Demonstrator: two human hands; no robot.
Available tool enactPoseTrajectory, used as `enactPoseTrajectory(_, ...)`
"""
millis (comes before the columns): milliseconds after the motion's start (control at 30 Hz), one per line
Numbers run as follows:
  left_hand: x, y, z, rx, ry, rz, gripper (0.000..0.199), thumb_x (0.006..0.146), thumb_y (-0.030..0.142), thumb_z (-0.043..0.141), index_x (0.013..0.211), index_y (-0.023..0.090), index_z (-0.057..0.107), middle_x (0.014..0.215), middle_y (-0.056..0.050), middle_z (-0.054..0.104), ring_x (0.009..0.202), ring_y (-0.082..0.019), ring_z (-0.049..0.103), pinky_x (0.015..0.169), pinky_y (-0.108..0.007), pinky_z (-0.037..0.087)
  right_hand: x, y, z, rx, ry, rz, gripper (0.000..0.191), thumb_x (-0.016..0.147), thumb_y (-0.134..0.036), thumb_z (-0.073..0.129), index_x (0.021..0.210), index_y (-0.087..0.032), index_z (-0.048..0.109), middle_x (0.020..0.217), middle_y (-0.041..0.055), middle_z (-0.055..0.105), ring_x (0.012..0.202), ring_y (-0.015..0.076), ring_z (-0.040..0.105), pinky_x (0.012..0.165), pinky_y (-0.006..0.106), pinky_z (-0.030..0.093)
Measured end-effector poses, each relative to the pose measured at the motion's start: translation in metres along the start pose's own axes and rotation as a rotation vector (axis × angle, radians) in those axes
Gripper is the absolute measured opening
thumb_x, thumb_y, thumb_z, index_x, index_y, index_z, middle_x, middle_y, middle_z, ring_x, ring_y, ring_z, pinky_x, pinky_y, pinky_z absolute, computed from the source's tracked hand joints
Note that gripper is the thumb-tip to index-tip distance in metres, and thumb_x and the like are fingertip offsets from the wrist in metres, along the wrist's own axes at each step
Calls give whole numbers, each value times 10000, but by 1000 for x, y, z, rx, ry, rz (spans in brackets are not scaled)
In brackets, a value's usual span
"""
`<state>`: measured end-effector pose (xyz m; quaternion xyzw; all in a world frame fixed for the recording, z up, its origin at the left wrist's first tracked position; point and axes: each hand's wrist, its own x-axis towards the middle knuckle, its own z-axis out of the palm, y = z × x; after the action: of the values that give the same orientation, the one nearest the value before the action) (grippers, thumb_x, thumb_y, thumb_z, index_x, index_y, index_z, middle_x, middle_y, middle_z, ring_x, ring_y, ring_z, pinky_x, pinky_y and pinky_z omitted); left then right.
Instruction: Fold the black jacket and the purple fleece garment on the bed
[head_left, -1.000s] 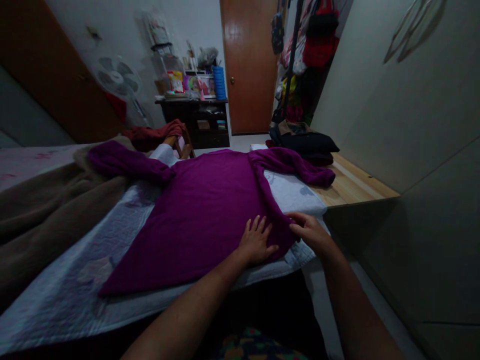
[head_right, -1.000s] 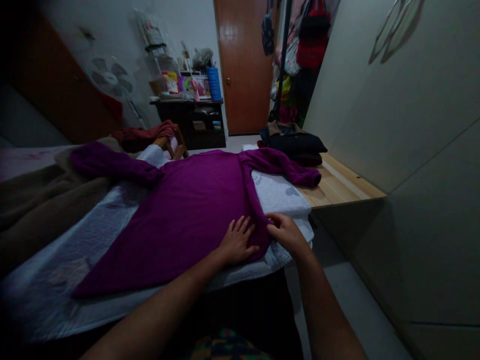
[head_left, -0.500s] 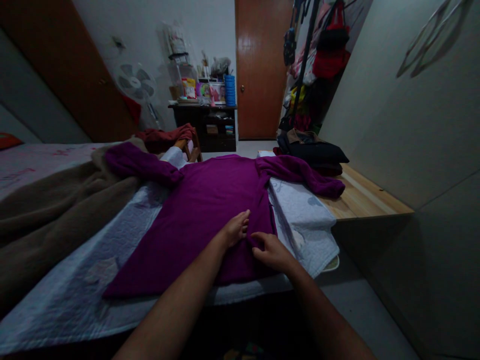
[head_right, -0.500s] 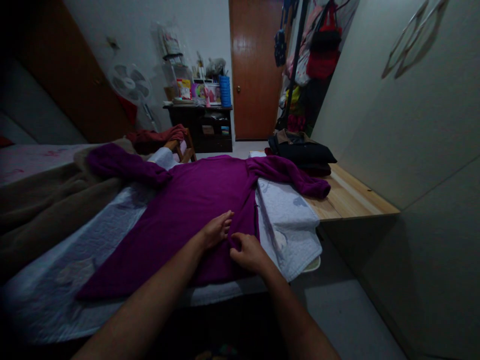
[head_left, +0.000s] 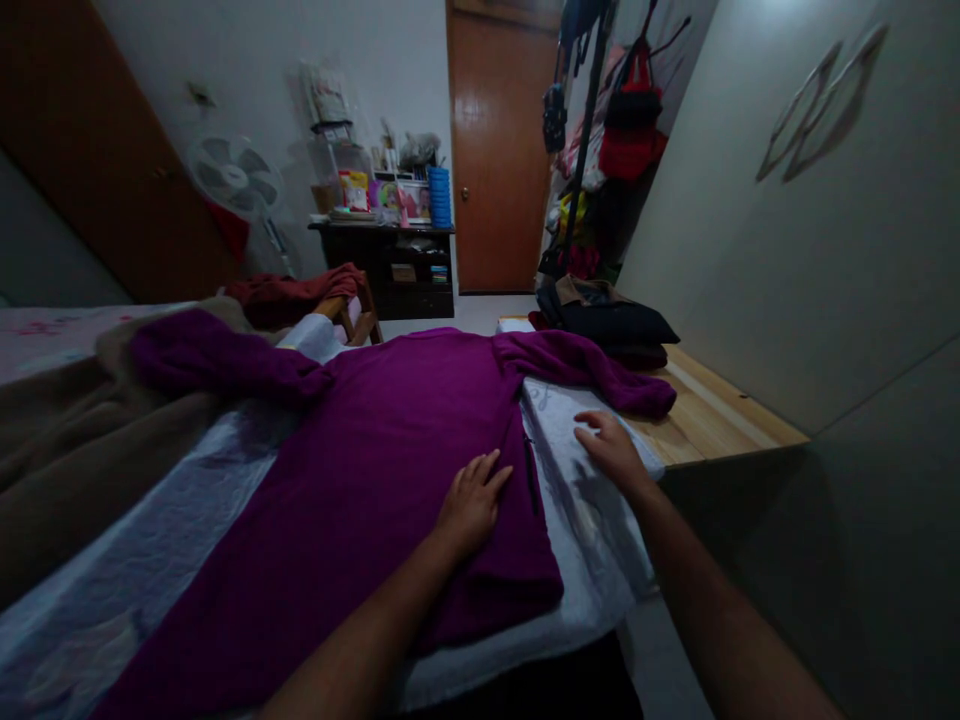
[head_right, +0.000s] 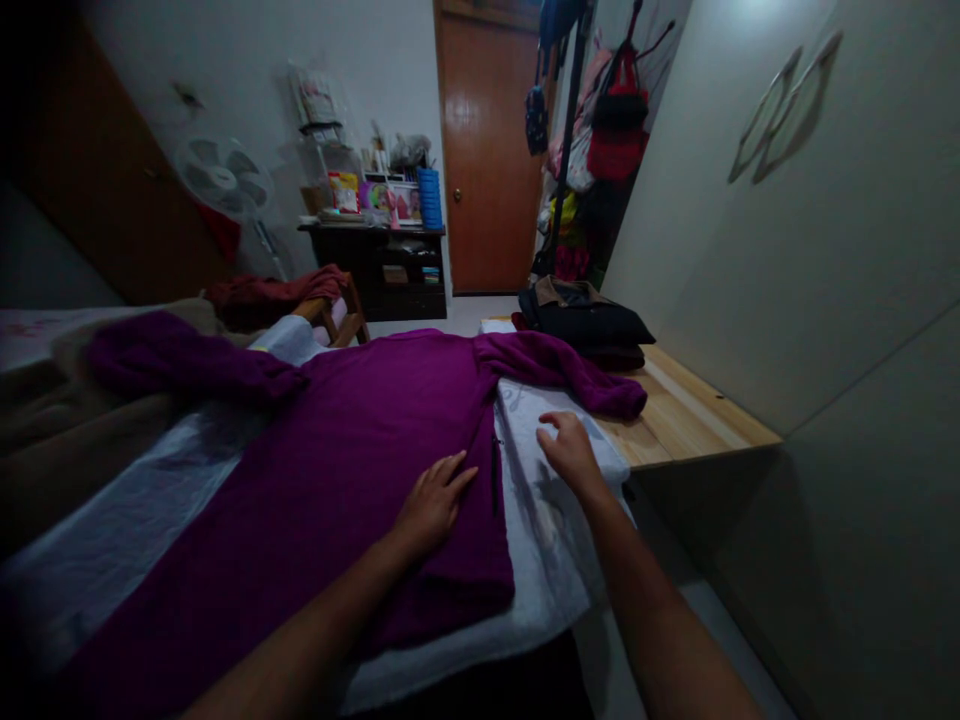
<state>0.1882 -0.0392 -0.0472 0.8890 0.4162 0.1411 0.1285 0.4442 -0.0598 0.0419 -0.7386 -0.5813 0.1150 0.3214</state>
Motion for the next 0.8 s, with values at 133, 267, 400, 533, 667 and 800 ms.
enactPoseTrajectory(133, -1, -1, 4, 30, 4, -15, 627, 829, 103, 452, 1417, 319, 431, 1553, -1, 317, 1391, -245, 307, 1142, -461, 278, 52, 42, -17, -419, 179, 111, 285, 800, -273, 572, 1039, -184, 700, 1366, 161, 462, 1333, 355, 325, 1072, 542, 246)
enactPoseTrajectory(267, 0, 0, 2, 32, 20, -12, 595, 845, 115, 439, 1406, 315, 449, 1542, -6, 340, 1379, -243, 330, 1139, -462, 290, 72, 80, -25, -567, 71, 95, 175, 788, -198, 599, 907, -192, 728, 1323, 171, 511, 1338, 440, 281, 1045, 674, 125)
enactPoseTrajectory(400, -1, 0, 2, 21, 28, -11, 619, 826, 97, 448, 1407, 310, 448, 1545, -4, 338, 1384, -235, 329, 1148, -453, 281, 77, 95, -37, -575, 57, 67, 167, 802, -124, 555, 837, -183, 707, 1102, 186, 623, 1224, 431, 418, 1007, 712, 123)
enactPoseTrajectory(533, -2, 0, 1, -3, 30, -11, 610, 823, 106, 455, 1402, 301, 458, 1542, -3, 344, 1383, -240, 332, 1148, -454, 278, 85, 68, -50, -533, 177, 15, 253, 797, -80, 503, 956, -130, 693, 1128, 214, 600, 1179, 406, 450, 1004, 680, 215)
enactPoseTrajectory(667, 0, 0, -4, -83, 33, -17, 554, 832, 120, 455, 1358, 285, 509, 1520, -21, 382, 1362, -236, 358, 1135, -454, 289, 93, 7, -49, -415, 193, -138, 399, 830, -118, 462, 1196, -112, 619, 1258, 193, 547, 1169, 290, 509, 1037, 428, 368)
enactPoseTrajectory(800, 14, -6, -19, -475, 13, -76, 464, 835, 239, 530, 1299, 236, 551, 1441, -70, 480, 1330, -237, 407, 1120, -434, 317, 89, -63, -24, 12, 119, -267, 385, 805, -159, 511, 1168, -136, 639, 1194, 124, 614, 1126, 233, 555, 1040, 366, 388)
